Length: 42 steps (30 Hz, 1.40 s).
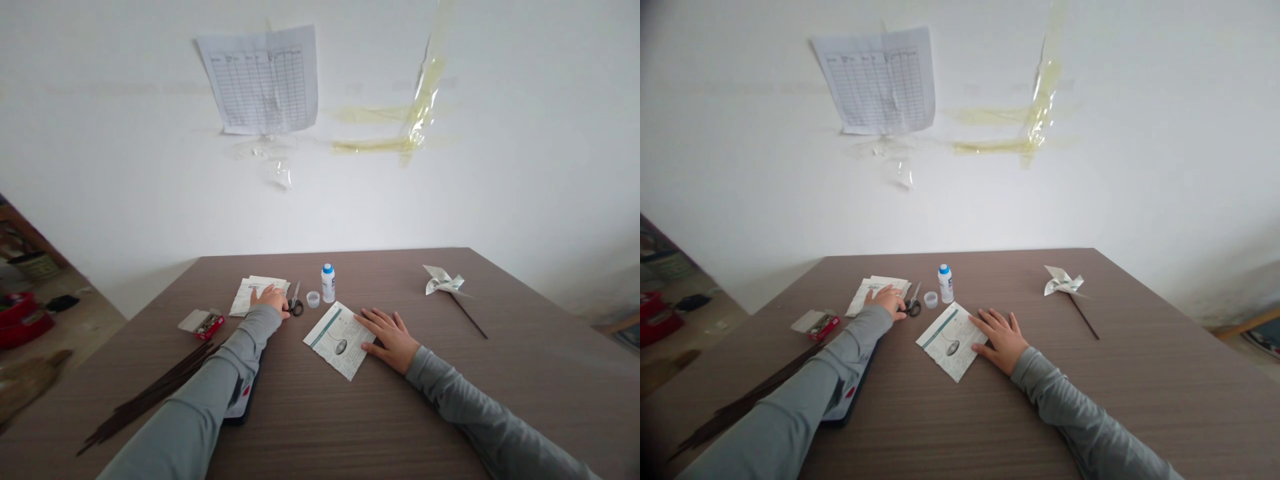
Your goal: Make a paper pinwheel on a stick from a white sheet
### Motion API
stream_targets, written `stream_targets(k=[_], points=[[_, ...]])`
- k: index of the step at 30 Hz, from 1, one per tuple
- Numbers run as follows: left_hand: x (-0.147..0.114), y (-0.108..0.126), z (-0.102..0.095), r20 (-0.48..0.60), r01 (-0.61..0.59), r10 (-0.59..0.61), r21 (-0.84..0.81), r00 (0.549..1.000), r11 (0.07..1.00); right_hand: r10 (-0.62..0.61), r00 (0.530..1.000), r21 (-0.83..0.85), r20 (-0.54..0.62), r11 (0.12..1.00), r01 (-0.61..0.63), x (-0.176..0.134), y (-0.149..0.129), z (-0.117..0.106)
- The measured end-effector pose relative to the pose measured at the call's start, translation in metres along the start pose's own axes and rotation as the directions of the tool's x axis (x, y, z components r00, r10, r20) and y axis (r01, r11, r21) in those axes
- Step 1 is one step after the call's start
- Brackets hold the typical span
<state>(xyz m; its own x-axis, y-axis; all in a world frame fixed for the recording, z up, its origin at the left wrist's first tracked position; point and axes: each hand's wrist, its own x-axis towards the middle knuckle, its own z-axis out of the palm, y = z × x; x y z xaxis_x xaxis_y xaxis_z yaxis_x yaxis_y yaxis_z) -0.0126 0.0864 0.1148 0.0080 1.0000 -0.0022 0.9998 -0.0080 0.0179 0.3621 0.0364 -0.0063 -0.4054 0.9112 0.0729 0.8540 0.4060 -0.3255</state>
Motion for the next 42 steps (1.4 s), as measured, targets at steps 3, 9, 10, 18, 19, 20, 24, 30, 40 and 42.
stream_targets(k=[3,9,10,18,19,20,24,30,40,42], points=[[-0.003,0.003,-0.003,-0.017,0.001,-0.002,-0.042,1.000,0.999,-0.004,1.000,0.003,-0.004,1.000,0.004,0.000,0.001,0.001],[-0.013,0.007,-0.008,-0.019,0.014,-0.016,-0.076,1.000,0.997,0.000,1.000,-0.004,-0.005,1.000,0.000,0.000,0.003,0.003],[-0.014,0.007,-0.009,-0.021,0.013,-0.015,-0.079,1.000,0.997,-0.005,1.000,-0.001,-0.010,1.000,0.005,0.000,0.003,0.002],[-0.023,0.007,-0.009,-0.073,-0.042,0.035,-0.097,0.997,0.994,-0.007,1.000,-0.003,-0.006,1.000,0.007,-0.003,-0.003,-0.005],[-0.025,0.007,-0.008,-0.089,-0.057,0.048,-0.099,0.995,0.993,-0.009,1.000,0.002,-0.015,1.000,0.009,-0.004,-0.003,-0.006],[-0.028,0.008,-0.008,-0.111,-0.075,0.063,-0.102,0.992,0.992,-0.013,1.000,0.008,-0.026,1.000,0.013,-0.005,-0.004,-0.007],[-0.043,0.010,-0.004,-0.232,-0.134,0.105,-0.115,0.967,0.984,-0.018,0.999,0.010,-0.034,1.000,0.019,-0.007,-0.005,-0.009],[-0.075,0.019,0.004,-0.278,-0.170,0.129,-0.131,0.952,0.977,-0.024,1.000,0.016,-0.004,1.000,0.024,-0.004,-0.003,-0.009],[-0.113,0.039,0.047,-0.399,-0.295,0.232,-0.104,0.887,0.950,-0.003,1.000,-0.008,0.003,1.000,0.003,-0.001,-0.001,-0.004],[-0.114,0.041,0.053,-0.380,-0.317,0.249,-0.127,0.891,0.940,-0.003,1.000,-0.020,0.005,1.000,0.003,0.000,0.000,-0.002]])
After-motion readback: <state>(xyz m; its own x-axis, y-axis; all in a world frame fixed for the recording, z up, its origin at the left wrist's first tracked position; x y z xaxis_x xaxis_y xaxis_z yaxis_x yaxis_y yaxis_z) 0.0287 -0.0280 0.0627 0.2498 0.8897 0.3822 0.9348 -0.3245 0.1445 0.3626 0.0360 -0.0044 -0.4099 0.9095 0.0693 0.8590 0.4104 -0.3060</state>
